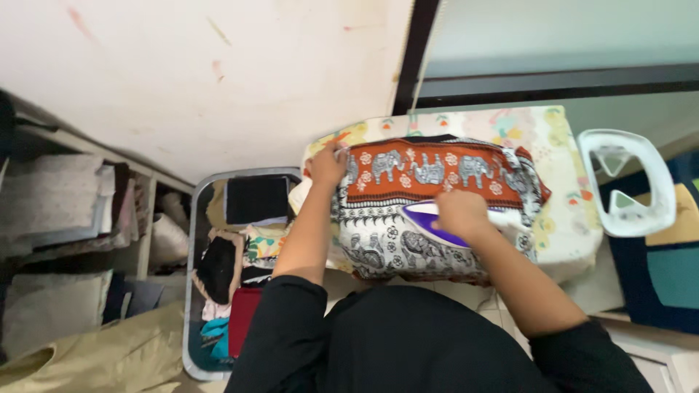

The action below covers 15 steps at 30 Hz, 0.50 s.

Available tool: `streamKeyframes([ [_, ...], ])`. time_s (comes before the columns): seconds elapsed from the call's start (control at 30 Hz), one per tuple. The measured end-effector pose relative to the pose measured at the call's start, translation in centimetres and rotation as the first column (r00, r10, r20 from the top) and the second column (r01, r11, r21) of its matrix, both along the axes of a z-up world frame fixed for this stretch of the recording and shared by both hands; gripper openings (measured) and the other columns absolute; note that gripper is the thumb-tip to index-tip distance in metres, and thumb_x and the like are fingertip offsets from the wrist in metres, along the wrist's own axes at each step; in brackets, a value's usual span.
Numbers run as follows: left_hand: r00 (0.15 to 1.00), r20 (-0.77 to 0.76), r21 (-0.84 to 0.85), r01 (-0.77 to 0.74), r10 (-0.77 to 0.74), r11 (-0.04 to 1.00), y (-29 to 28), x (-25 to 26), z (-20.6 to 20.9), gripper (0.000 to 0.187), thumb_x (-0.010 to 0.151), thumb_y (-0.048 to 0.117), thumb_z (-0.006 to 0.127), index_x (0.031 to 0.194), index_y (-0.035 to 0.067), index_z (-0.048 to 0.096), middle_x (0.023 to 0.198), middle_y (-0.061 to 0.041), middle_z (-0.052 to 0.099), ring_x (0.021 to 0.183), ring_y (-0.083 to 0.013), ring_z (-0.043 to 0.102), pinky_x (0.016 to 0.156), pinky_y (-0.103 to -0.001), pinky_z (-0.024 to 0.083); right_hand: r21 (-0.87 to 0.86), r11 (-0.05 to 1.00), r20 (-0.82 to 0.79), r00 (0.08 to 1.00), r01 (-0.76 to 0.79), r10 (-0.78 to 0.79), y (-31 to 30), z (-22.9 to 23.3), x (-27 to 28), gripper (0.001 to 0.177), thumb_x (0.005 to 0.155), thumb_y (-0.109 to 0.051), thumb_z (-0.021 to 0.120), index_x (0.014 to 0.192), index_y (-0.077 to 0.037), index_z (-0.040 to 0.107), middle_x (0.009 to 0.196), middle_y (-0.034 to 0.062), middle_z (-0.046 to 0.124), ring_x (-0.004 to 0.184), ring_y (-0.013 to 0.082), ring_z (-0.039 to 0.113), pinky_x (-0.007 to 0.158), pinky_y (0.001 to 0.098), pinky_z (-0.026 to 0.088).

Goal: The person irons a shirt on an ironing board, flipping and smoothing the fabric as they move the iron across different sections.

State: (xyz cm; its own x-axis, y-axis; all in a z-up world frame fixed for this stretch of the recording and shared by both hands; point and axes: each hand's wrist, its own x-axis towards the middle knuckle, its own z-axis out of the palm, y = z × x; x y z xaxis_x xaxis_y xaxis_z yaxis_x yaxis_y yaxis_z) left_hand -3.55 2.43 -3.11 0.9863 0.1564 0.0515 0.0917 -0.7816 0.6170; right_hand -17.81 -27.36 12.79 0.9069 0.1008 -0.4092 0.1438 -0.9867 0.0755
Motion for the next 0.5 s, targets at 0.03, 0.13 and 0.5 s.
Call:
streamKeyframes([
  [0.03,1.000,0.007,0.051,-0.029,0.028,0.998,-0.8,-0.1,0.9,0.028,0.092,0.035,0.063,0.116,0.021,0.066,0.111,-0.008,0.073,0.115,-0.0318,0.063,0.106,-0.065,0.028,0.000,0.998,0.007,0.998,0.062,-0.062,-1.9,0.0,-0.6,0.047,0.073,-0.048,0.085,0.108,-0.016,0.077,0.107,0.0112,0.076,0.102,0.0288,0.074,0.086,0.0434,0.059],
  [0.13,0.990,0.122,0.253,-0.104,0.075,0.962,-3.3,-1.9,2.6,0.036,0.090,0.029,0.062,0.122,0.014,0.061,0.129,-0.011,0.064,0.130,-0.0353,0.051,0.109,-0.076,0.015,0.047,0.906,0.106,0.900,0.420,-0.422,-7.7,-0.7,0.0,0.044,0.075,-0.045,0.083,0.109,-0.018,0.077,0.103,0.0113,0.078,0.093,0.0290,0.077,0.081,0.0426,0.060],
  [0.5,0.960,0.014,0.291,0.264,-0.280,0.920,-13.7,-7.2,2.4,0.074,0.098,0.063,0.039,0.160,0.022,0.032,0.169,-0.021,0.010,0.157,-0.0379,-0.001,0.116,-0.073,-0.009,0.164,0.941,0.348,0.875,0.297,-0.337,-9.0,-0.9,5.1,0.043,0.069,-0.041,0.090,0.100,-0.014,0.077,0.096,0.0134,0.077,0.091,0.0329,0.074,0.079,0.0439,0.059],
])
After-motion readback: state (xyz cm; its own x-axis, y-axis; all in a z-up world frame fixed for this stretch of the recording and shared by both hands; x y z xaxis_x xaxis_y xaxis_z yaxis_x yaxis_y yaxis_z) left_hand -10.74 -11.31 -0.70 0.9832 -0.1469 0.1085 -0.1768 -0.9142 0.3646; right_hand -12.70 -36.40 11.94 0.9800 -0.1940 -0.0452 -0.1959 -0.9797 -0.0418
